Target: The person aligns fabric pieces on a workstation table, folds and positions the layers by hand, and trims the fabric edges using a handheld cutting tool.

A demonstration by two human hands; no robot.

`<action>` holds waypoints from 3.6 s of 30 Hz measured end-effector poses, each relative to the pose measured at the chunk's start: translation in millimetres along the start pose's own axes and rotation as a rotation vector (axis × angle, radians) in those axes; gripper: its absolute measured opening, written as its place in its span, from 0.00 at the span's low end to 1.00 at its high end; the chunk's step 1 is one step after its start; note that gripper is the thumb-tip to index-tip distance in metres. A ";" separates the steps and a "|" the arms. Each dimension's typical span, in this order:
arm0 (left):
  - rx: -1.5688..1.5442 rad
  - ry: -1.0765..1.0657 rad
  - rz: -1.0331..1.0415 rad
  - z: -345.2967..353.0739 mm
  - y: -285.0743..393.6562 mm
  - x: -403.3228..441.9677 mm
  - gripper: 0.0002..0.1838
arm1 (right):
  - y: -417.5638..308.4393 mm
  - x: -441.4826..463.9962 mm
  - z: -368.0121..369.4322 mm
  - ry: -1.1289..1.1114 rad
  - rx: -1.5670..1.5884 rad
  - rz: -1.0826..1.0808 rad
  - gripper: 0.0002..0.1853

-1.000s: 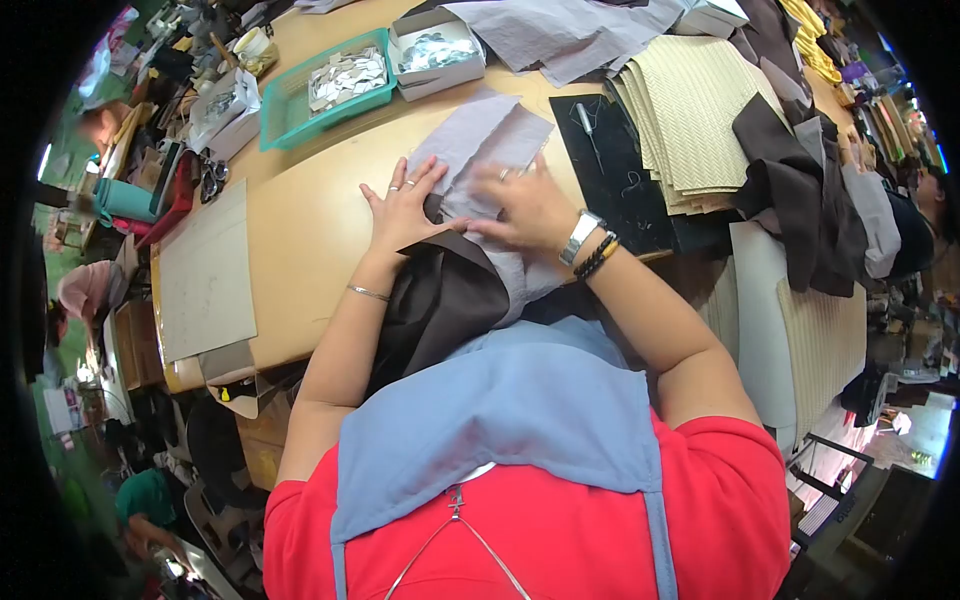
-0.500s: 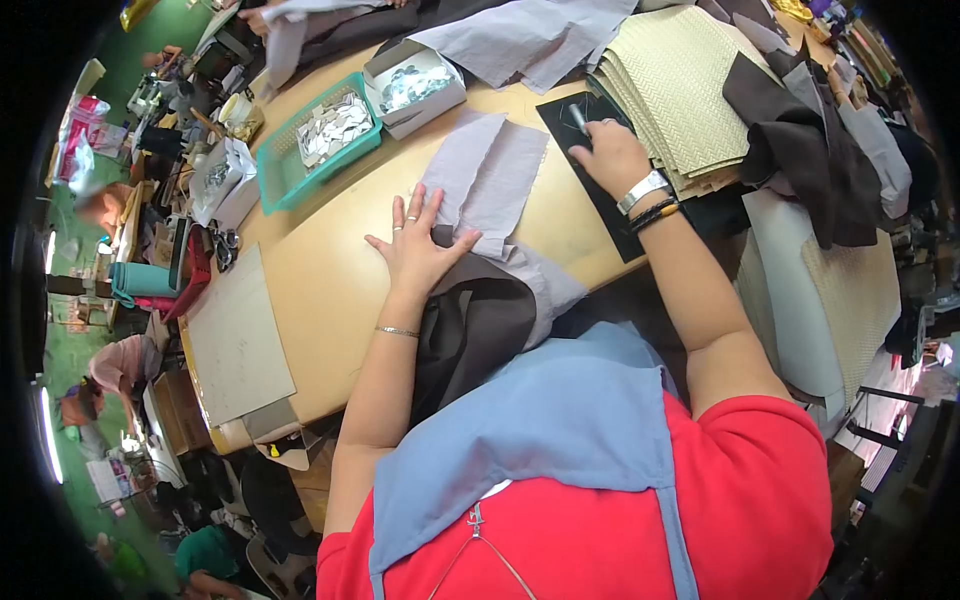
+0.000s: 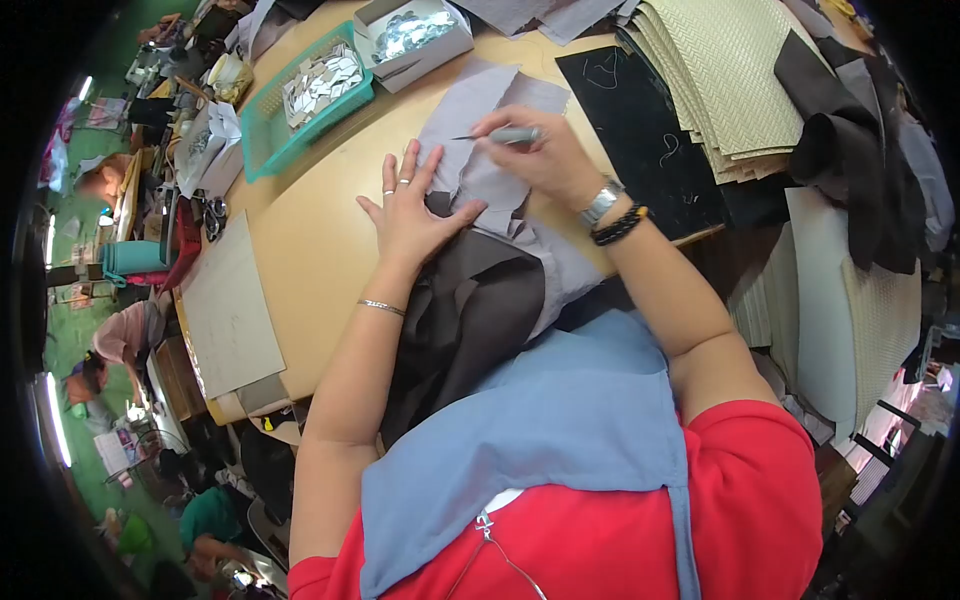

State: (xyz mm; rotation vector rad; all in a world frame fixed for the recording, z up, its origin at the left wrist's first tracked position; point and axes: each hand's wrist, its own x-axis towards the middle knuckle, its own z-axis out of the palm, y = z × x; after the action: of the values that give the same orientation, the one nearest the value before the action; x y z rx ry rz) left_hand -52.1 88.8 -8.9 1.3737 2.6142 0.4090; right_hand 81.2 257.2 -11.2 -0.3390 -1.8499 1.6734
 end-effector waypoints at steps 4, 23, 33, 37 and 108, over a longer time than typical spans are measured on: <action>0.007 -0.001 -0.001 -0.1 -0.4 1.0 0.54 | -1.0 -8.5 8.5 -0.116 -0.001 0.081 0.05; -0.057 0.009 0.003 -0.4 -0.2 1.8 0.51 | -4.6 -9.6 4.7 -0.247 -0.155 -0.079 0.04; -0.043 0.011 0.003 -1.1 0.8 1.7 0.51 | -5.2 -9.7 4.7 -0.181 -0.209 -0.110 0.04; -0.042 0.016 0.002 -1.0 0.8 1.2 0.52 | -5.8 -8.8 3.6 -0.119 -0.334 -0.209 0.03; -0.012 0.012 -0.002 -1.2 2.0 1.7 0.51 | -1.6 -8.8 14.3 -0.031 -0.475 -0.469 0.06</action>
State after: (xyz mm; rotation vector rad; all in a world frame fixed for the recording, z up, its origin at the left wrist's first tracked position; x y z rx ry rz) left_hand -51.9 91.1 -7.1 1.3692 2.6186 0.4330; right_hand 79.9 240.4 -12.2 -0.0557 -2.1353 0.9280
